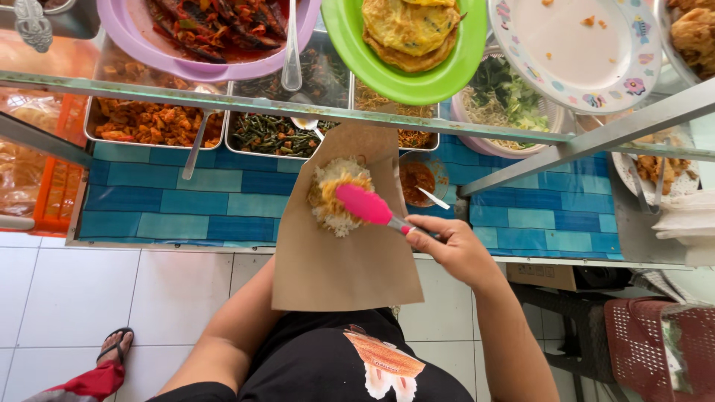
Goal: The person folds a brown paper sheet into a pocket, scoops cooked rice from a large container into the paper, then adds noodles and a red sauce from a display case using tongs and a spoon. The person holds the assembled meal in the paper pocket.
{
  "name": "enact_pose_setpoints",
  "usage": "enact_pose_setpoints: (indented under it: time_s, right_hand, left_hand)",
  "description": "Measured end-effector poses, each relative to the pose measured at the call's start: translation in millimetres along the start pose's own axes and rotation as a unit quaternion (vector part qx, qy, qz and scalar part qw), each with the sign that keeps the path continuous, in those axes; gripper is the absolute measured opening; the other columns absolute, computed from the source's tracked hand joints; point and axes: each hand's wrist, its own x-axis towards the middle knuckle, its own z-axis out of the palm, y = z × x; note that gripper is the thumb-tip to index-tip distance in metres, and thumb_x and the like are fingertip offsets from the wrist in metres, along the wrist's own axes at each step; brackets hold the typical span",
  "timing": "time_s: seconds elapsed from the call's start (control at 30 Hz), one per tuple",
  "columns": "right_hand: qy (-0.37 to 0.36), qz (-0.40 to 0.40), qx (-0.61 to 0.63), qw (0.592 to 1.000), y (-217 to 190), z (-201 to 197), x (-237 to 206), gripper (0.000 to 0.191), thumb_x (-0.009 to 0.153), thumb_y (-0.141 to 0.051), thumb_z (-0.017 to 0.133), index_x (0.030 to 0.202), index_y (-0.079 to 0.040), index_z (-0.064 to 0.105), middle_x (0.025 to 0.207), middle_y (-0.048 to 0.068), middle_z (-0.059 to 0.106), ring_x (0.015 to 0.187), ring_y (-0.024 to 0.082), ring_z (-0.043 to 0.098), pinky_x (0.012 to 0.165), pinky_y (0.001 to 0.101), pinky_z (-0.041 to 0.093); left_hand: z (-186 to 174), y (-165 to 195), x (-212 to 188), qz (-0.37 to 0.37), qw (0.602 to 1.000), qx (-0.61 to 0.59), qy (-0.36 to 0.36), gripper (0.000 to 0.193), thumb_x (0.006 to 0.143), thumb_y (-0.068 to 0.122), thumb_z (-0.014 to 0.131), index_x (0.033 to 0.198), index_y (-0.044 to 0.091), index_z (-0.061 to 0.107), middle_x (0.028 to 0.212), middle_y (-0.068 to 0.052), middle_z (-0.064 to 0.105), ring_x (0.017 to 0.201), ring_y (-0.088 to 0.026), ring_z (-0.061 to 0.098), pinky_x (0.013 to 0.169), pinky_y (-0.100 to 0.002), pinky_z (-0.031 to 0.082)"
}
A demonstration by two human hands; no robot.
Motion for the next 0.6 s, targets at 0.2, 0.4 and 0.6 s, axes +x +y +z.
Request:
enact_pose_setpoints:
  time_s: [0.2,0.4,0.6]
  right_hand:
    - [0.079,0.020,-0.403,0.912,-32.1,24.7,-15.3,0.035,0.087,-0.038,0.073,0.114,-0.016,0.076,0.089,0.006,0.075,0.077,0.028,0.070,0.066,0.0386,0.052]
    - [0.077,-0.018,-0.499,0.863,-57.9,28.4,-18.1,0.044,0.084,-0.043,0.072,0.119,-0.016,0.070,0.096,0.005,0.072,0.075,0.033,0.069,0.063,0.0440,0.053]
    - [0.082,-0.029,-0.493,0.866,-79.9,10.3,-36.7,0.047,0.078,-0.042,0.075,0.116,-0.016,0.071,0.094,0.002,0.072,0.070,0.031,0.070,0.059,0.0423,0.054]
  left_hand:
    - [5.7,-0.6,-0.4,0.048,0.994,0.083,0.052,0.072,0.103,0.056,0.047,0.154,0.007,0.042,0.143,-0.017,0.057,0.122,-0.029,0.062,0.101,-0.044,0.055]
    - [56.0,-3.3,-4.4,0.039,0.996,0.034,0.074,0.073,0.102,0.063,0.047,0.149,0.007,0.047,0.133,-0.015,0.060,0.111,-0.030,0.064,0.094,-0.046,0.057]
    - [60.0,-1.1,-3.8,0.029,0.990,0.045,0.131,0.075,0.095,0.065,0.048,0.145,0.010,0.050,0.132,-0.014,0.062,0.112,-0.030,0.067,0.094,-0.048,0.057]
